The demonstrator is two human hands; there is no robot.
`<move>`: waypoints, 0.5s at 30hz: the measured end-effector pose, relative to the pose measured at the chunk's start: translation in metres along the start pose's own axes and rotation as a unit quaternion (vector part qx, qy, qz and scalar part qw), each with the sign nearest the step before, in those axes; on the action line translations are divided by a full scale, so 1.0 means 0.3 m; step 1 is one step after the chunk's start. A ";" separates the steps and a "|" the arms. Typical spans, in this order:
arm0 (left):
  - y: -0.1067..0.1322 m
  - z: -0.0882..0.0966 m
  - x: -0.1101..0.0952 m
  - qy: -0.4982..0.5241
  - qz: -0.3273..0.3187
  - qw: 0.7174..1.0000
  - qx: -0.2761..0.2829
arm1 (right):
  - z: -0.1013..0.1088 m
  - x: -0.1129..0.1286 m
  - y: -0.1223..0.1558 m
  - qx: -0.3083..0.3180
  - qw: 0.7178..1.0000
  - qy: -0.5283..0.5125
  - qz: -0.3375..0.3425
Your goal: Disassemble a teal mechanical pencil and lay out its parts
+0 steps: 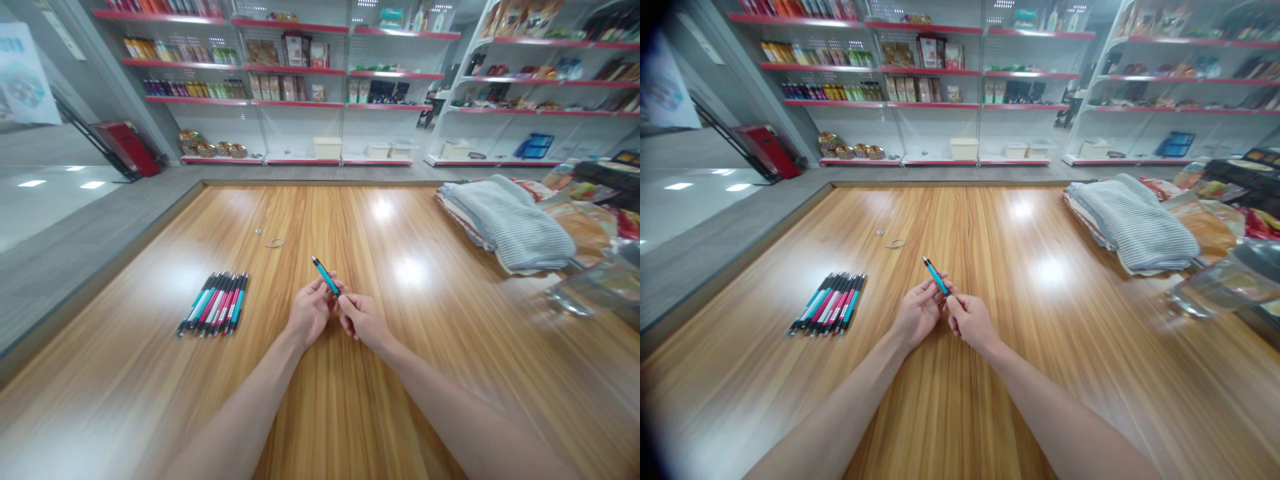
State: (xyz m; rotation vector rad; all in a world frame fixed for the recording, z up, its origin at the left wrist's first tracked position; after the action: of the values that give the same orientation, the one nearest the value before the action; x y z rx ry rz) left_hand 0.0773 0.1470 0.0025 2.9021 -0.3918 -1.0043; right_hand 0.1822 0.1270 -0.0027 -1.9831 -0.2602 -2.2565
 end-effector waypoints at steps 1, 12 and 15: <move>-0.004 0.001 0.009 -0.025 -0.001 1.000 0.001 | 0.004 -0.007 -0.004 0.002 1.000 -0.028 -0.009; -0.007 0.014 0.018 -0.106 0.000 0.994 -0.013 | -0.013 -0.014 -0.003 0.043 0.998 -0.038 0.007; -0.002 0.005 0.018 -0.092 0.006 0.996 0.011 | -0.012 -0.021 -0.006 0.047 0.997 -0.057 0.001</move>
State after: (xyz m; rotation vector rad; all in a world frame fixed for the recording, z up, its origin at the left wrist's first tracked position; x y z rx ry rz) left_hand 0.0807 0.1462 -0.0020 2.8313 -0.4306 -1.2788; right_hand 0.1793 0.1279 -0.0096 -2.0645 -0.3702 -2.0915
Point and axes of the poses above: each hand's wrist, its own y-axis away from the middle knuckle, its own z-axis out of the back of the hand, x = y × z, the point moved 6 cm from there along -y, towards the middle knuckle, and after that the axes turned 4 degrees about -x, right-handed, at the moved point
